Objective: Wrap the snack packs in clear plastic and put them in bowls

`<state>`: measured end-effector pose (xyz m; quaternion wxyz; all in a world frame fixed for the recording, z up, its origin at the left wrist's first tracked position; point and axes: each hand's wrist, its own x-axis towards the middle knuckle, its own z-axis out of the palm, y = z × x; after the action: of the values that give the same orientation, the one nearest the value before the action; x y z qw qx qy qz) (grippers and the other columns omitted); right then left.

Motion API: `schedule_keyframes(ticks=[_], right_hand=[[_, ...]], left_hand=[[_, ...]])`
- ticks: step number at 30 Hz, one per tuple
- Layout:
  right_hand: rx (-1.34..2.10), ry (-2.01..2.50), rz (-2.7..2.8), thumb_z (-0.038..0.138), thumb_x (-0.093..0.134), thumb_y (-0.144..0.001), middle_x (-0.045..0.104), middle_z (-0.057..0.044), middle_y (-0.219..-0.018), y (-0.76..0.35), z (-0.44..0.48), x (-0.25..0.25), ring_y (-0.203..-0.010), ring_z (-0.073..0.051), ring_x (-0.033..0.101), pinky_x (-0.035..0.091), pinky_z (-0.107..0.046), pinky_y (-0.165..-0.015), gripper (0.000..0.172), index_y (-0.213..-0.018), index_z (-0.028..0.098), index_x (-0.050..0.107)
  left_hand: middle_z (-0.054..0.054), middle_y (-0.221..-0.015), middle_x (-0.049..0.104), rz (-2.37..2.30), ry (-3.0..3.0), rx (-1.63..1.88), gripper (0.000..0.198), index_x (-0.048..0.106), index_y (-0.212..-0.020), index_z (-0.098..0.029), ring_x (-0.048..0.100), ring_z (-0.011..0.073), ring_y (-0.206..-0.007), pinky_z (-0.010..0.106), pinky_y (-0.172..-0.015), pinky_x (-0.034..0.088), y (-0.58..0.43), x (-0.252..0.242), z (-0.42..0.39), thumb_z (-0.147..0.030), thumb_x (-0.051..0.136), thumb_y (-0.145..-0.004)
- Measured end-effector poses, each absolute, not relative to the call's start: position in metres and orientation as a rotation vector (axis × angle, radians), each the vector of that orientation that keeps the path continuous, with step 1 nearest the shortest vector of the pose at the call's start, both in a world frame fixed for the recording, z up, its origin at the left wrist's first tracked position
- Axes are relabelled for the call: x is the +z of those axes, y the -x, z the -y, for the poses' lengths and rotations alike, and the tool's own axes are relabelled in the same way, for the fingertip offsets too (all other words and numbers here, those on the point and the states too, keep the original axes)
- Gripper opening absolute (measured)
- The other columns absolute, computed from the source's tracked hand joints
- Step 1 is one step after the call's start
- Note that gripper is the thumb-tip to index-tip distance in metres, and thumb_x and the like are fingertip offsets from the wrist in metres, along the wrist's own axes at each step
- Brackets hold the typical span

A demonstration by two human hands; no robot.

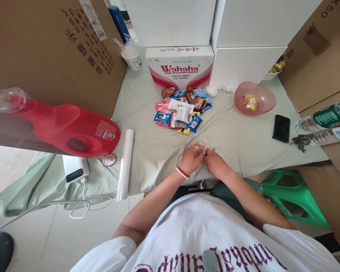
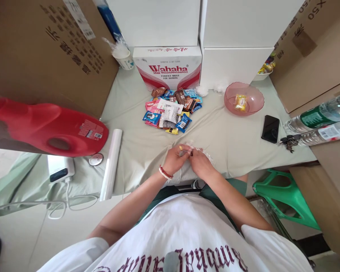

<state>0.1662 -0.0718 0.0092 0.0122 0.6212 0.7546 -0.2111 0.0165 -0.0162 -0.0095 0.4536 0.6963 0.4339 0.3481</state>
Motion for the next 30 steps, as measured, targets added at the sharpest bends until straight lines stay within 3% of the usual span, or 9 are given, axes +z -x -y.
schedule_keyframes(ticks=[3,7,11,13,15,17,20,26,30], right_hand=[[-0.749,-1.983,-2.544,0.02,0.038,-0.102,0.061,-0.017,-0.129,-0.17,0.097,0.002,-0.12,-0.029,0.057,0.047,-0.047,-0.11,0.043,-0.138,0.018,0.062],[-0.92,-1.968,-2.806,0.027,0.048,-0.101,0.051,-0.016,-0.146,-0.189,0.135,-0.003,-0.135,-0.03,0.05,0.047,-0.048,-0.114,0.044,-0.144,0.024,0.057],[-0.513,-2.8,-2.261,0.035,0.043,-0.104,0.053,-0.021,-0.137,-0.212,0.148,-0.014,-0.129,-0.032,0.052,0.048,-0.051,-0.109,0.043,-0.141,0.02,0.058],[-0.341,-2.912,-2.028,0.042,0.054,-0.099,0.05,-0.024,-0.14,-0.219,0.144,-0.019,-0.131,-0.037,0.047,0.044,-0.057,-0.111,0.045,-0.135,0.016,0.062],[-0.456,-2.811,-2.05,0.039,0.06,-0.095,0.054,-0.021,-0.138,-0.223,0.137,-0.017,-0.129,-0.037,0.048,0.044,-0.056,-0.11,0.033,-0.119,0.018,0.068],[-0.705,-2.716,-2.127,0.033,0.055,-0.097,0.063,-0.015,-0.124,-0.221,0.125,-0.008,-0.115,-0.031,0.058,0.05,-0.047,-0.102,0.02,-0.106,0.021,0.069],[-0.897,-2.701,-2.195,0.029,0.046,-0.102,0.068,-0.009,-0.105,-0.207,0.097,0.014,-0.092,-0.022,0.064,0.053,-0.034,-0.088,0.021,-0.102,0.023,0.066],[-0.796,-2.45,-2.158,0.022,0.042,-0.105,0.066,-0.01,-0.108,-0.154,0.032,0.03,-0.093,-0.02,0.062,0.049,-0.03,-0.087,0.024,-0.107,0.019,0.067],[-0.756,-2.315,-2.302,0.036,0.045,-0.108,0.06,-0.013,-0.117,-0.134,0.03,0.02,-0.102,-0.024,0.06,0.049,-0.037,-0.095,0.03,-0.119,0.017,0.066]], left_hand=[[0.006,-0.109,0.078,-0.987,-1.975,0.737,0.024,0.075,-0.096,-0.024,0.071,0.0229,-0.109,0.045,-0.101,0.054,-0.022,-0.009,0.029,-0.017,0.052,-0.092],[0.008,-0.128,0.074,-0.971,-2.233,0.651,0.027,0.075,-0.111,-0.024,0.065,0.025,-0.125,0.049,-0.108,0.047,-0.014,-0.018,0.035,-0.021,0.053,-0.095],[0.01,-0.141,0.068,-0.927,-2.472,0.611,0.037,0.069,-0.127,-0.024,0.057,0.0279,-0.138,0.053,-0.115,0.039,-0.009,-0.031,0.047,-0.017,0.055,-0.093],[0.01,-0.143,0.066,-0.939,-2.515,0.603,0.041,0.067,-0.13,-0.024,0.055,0.0276,-0.14,0.053,-0.116,0.038,-0.009,-0.036,0.052,-0.013,0.054,-0.093],[0.01,-0.144,0.066,-0.949,-2.528,0.609,0.045,0.066,-0.133,-0.024,0.055,0.0274,-0.14,0.053,-0.115,0.038,-0.008,-0.04,0.055,-0.011,0.054,-0.092],[0.01,-0.144,0.066,-0.955,-2.529,0.618,0.048,0.065,-0.135,-0.025,0.056,0.0275,-0.14,0.053,-0.115,0.039,-0.008,-0.042,0.055,-0.009,0.054,-0.091],[0.01,-0.144,0.066,-0.952,-2.545,0.611,0.05,0.065,-0.135,-0.025,0.056,0.0276,-0.14,0.053,-0.116,0.039,-0.008,-0.043,0.054,-0.007,0.053,-0.09],[0.013,-0.137,0.07,-1.021,-2.597,0.606,0.044,0.071,-0.126,-0.02,0.052,0.0329,-0.144,0.054,-0.119,0.037,-0.007,-0.037,0.06,-0.008,0.055,-0.087],[0.016,-0.148,0.062,-1.054,-2.62,0.704,0.053,0.059,-0.142,-0.015,0.044,0.0328,-0.15,0.055,-0.121,0.035,0.03,-0.03,0.069,-0.009,0.053,-0.089]])
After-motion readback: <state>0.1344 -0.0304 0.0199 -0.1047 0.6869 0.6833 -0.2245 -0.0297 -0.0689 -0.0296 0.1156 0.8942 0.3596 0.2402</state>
